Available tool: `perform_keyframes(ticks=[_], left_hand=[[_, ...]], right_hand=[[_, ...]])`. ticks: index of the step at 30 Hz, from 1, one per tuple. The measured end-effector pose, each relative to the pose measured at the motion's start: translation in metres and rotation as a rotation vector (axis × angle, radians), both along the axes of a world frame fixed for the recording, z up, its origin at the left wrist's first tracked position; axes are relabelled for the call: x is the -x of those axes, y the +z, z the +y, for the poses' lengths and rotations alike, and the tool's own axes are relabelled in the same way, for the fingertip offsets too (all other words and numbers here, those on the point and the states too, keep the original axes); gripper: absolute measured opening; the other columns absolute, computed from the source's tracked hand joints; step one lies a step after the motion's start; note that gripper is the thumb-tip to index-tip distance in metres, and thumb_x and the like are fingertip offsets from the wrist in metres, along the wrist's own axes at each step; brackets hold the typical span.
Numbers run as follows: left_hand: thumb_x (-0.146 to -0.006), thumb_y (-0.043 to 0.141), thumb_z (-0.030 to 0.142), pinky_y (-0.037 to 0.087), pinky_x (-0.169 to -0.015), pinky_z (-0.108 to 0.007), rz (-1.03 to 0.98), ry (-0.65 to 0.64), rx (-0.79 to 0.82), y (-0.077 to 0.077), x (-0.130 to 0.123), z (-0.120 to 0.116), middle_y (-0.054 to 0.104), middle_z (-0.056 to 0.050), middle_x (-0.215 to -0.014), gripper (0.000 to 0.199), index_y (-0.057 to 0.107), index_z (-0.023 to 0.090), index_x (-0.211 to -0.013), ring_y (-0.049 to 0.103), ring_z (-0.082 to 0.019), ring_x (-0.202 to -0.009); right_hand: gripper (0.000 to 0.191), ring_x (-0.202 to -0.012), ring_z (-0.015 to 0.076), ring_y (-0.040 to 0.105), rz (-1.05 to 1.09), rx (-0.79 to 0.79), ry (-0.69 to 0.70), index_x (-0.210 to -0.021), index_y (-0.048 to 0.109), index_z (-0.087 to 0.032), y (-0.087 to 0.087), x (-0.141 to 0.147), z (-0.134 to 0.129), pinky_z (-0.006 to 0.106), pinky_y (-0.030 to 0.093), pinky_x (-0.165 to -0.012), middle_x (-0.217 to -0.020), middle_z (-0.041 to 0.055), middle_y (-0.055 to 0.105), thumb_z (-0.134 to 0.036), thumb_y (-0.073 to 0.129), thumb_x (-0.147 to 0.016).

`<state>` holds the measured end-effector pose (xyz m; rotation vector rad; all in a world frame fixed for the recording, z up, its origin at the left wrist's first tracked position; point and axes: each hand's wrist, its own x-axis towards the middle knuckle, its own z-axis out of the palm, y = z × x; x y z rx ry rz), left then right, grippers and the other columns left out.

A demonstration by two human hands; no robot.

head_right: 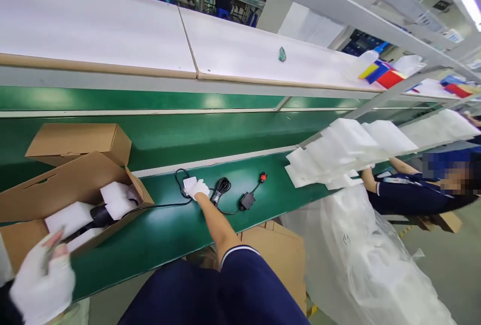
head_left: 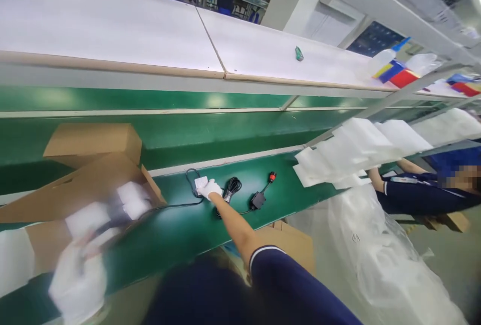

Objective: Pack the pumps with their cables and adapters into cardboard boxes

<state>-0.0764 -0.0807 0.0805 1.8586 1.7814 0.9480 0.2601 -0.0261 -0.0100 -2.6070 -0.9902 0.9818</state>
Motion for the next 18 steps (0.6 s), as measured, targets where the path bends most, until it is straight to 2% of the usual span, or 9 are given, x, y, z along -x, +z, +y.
perform_keyframes(ticks=[1,2,4,7,9,12,14,16,18], left_hand=[[-0.088,0.042,0.037,0.039,-0.107,-0.045,-0.03,-0.009,-0.056,0.005,-0.022,0.0,0.053,0.006,-0.134,0.045,0.045,0.044,-0.132,0.052,-0.028,-0.12],[-0.088,0.044,0.035,0.039,-0.107,-0.045,-0.049,-0.073,-0.086,0.008,-0.044,0.0,0.057,0.002,-0.129,0.04,0.051,0.039,-0.128,0.055,-0.027,-0.117],[-0.089,0.046,0.033,0.04,-0.106,-0.044,-0.055,-0.255,-0.086,0.009,-0.084,0.0,0.06,-0.004,-0.124,0.033,0.056,0.029,-0.12,0.056,-0.026,-0.114],[-0.089,0.046,0.037,0.039,-0.107,-0.042,-0.018,-0.42,0.003,-0.001,-0.136,-0.001,0.059,-0.008,-0.126,0.033,0.058,0.021,-0.116,0.053,-0.024,-0.118],[-0.088,0.046,0.043,0.037,-0.109,-0.043,0.004,-0.425,0.163,-0.013,-0.166,-0.001,0.056,-0.01,-0.13,0.041,0.056,0.019,-0.121,0.05,-0.026,-0.123],[-0.08,0.055,0.052,0.035,-0.108,-0.047,-0.08,-0.339,0.469,-0.026,-0.199,0.001,0.046,-0.017,-0.14,0.068,0.042,0.013,-0.135,0.043,-0.031,-0.13],[-0.075,0.061,0.052,0.041,-0.103,-0.045,-0.28,-0.4,0.586,-0.026,-0.21,0.002,0.045,-0.018,-0.14,0.079,0.035,0.012,-0.139,0.047,-0.031,-0.126],[-0.076,0.061,0.05,0.051,-0.088,-0.039,-0.495,-0.531,0.65,-0.019,-0.21,0.003,0.056,-0.016,-0.129,0.072,0.042,0.013,-0.134,0.06,-0.027,-0.107],[-0.078,0.059,0.051,0.053,-0.069,-0.034,-0.578,-0.588,0.705,-0.006,-0.2,0.001,0.066,-0.013,-0.107,0.058,0.055,0.011,-0.12,0.064,-0.022,-0.081]], right_hand=[[0.08,-0.113,0.0347,0.054,0.015,0.01,-0.01,-0.121,0.047,-0.001,-0.01,0.0,0.001,0.041,0.043,-0.091,-0.119,0.0289,0.054,-0.043,0.077,-0.059],[0.083,-0.117,0.0361,0.052,0.033,0.012,-0.016,-0.123,0.045,-0.001,-0.018,0.001,0.002,0.043,0.041,-0.094,-0.123,0.0298,0.051,-0.042,0.077,-0.058],[0.084,-0.121,0.0368,0.048,0.085,-0.004,-0.019,-0.125,0.044,-0.003,-0.027,0.0,-0.001,0.044,0.038,-0.099,-0.127,0.0293,0.048,-0.042,0.077,-0.058],[0.063,-0.111,0.0287,0.056,0.233,-0.061,0.0,-0.12,0.049,-0.006,-0.027,-0.009,-0.009,0.037,0.044,-0.092,-0.12,0.0218,0.056,-0.044,0.066,-0.072],[0.042,-0.102,0.0206,0.061,0.338,-0.129,0.035,-0.116,0.052,-0.011,-0.019,-0.013,-0.02,0.03,0.048,-0.084,-0.113,0.014,0.062,-0.04,0.05,-0.085],[0.034,-0.096,0.0151,0.062,0.424,-0.25,0.087,-0.119,0.05,-0.016,0.002,-0.009,-0.046,0.025,0.049,-0.079,-0.109,0.008,0.065,-0.032,0.037,-0.092],[0.034,-0.094,0.0156,0.062,0.456,-0.386,0.136,-0.12,0.049,-0.018,0.024,-0.009,-0.069,0.026,0.049,-0.08,-0.107,0.0072,0.065,-0.032,0.037,-0.092],[0.031,-0.089,0.0174,0.063,0.454,-0.514,0.254,-0.114,0.055,-0.021,0.054,-0.017,-0.09,0.029,0.049,-0.081,-0.101,0.0057,0.066,-0.035,0.039,-0.091],[0.027,-0.083,0.02,0.062,0.346,-0.569,0.425,-0.099,0.062,-0.023,0.091,-0.035,-0.103,0.034,0.048,-0.083,-0.09,0.0053,0.067,-0.039,0.043,-0.089]])
